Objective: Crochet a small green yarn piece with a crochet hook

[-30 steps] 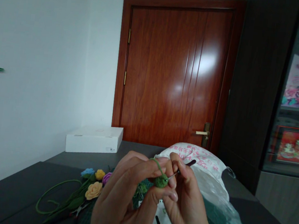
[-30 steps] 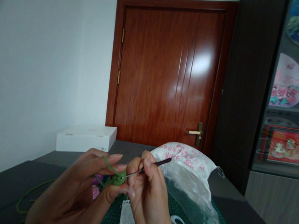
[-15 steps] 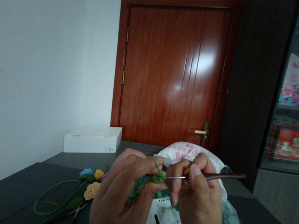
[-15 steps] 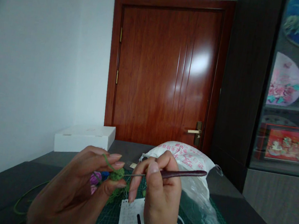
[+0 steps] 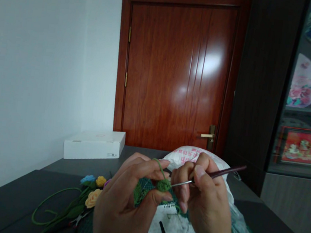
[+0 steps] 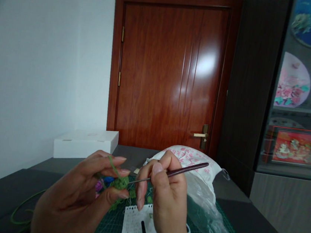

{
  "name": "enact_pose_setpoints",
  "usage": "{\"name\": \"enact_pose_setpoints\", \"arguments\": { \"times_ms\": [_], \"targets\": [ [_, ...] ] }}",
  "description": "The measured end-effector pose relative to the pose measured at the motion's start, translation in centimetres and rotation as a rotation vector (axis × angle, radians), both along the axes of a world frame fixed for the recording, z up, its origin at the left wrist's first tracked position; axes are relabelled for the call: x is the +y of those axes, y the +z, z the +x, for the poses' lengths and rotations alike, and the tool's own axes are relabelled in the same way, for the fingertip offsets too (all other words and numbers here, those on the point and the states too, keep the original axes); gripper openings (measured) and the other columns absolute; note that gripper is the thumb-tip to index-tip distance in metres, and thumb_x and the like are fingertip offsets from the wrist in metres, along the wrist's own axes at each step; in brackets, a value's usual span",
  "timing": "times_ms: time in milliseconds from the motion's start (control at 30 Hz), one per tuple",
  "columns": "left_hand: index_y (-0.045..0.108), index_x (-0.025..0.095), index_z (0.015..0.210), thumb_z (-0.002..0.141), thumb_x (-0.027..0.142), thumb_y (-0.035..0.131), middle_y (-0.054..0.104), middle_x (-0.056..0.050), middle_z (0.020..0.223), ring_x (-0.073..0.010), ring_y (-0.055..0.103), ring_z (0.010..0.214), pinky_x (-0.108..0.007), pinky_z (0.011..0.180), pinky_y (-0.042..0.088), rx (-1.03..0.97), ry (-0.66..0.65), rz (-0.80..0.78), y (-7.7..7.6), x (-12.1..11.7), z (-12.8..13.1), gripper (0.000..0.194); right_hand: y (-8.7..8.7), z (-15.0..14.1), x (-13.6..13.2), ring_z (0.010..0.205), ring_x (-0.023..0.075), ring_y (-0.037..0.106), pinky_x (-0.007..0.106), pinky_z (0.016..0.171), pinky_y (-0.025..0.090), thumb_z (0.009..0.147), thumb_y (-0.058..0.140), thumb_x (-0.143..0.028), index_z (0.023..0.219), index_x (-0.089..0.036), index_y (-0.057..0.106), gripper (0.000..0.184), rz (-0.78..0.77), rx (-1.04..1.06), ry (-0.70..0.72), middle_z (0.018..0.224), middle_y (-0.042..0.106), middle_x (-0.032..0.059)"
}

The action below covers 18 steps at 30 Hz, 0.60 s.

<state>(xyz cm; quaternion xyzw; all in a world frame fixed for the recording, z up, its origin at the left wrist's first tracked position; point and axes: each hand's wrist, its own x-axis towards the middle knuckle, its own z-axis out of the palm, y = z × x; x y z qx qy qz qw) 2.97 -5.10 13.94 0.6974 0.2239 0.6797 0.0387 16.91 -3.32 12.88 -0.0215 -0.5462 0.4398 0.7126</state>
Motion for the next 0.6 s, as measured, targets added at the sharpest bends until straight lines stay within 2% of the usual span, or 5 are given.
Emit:
{"name": "enact_pose_setpoints", "arguments": {
  "times_ms": [167,267,400,600],
  "targets": [
    [0.071,0.029,0.111,0.081,0.001,0.069,0.074,0.000,0.093,-0.0185,0.068,0.086,-0.030,0.073,0.057,0.084,0.079,0.152,-0.3,0.3,-0.1,0.041,-0.2,0.7,-0.8,0.046,0.0113,0.046,0.025,0.049,0.037,0.103,0.054,-0.029,0.075,-0.024,0.047,0.029,0.127,-0.058,-0.284,0.055,0.053,-0.0044],
    [0.069,0.027,0.109,0.083,0.000,0.066,0.075,0.000,0.095,-0.0182,0.068,0.088,-0.030,0.076,0.056,0.144,0.128,0.164,-0.3,0.4,0.0,0.038,-0.1,1.0,-1.2,0.045,0.0104,0.045,0.024,0.047,0.037,0.102,0.056,-0.027,0.072,-0.023,0.047,0.031,0.161,-0.103,-0.375,0.054,0.051,-0.0045],
    [0.067,0.025,0.105,0.084,-0.002,0.063,0.075,0.001,0.092,-0.0168,0.067,0.087,-0.030,0.077,0.056,0.191,0.119,0.212,-0.2,0.6,0.0,0.035,0.1,1.3,-1.0,0.039,0.0083,0.039,0.021,0.041,0.030,0.102,0.054,-0.027,0.072,-0.023,0.045,0.031,0.079,-0.100,-0.298,0.049,0.048,-0.0067],
    [0.067,0.024,0.102,0.084,-0.003,0.062,0.074,0.000,0.089,-0.0173,0.067,0.087,-0.031,0.079,0.057,0.228,0.092,0.195,-0.3,0.6,0.0,0.032,0.4,1.2,0.1,0.029,0.0051,0.029,0.016,0.035,0.023,0.100,0.053,-0.024,0.071,-0.023,0.045,0.029,-0.094,-0.074,-0.040,0.042,0.047,-0.0103]
  ]
}}
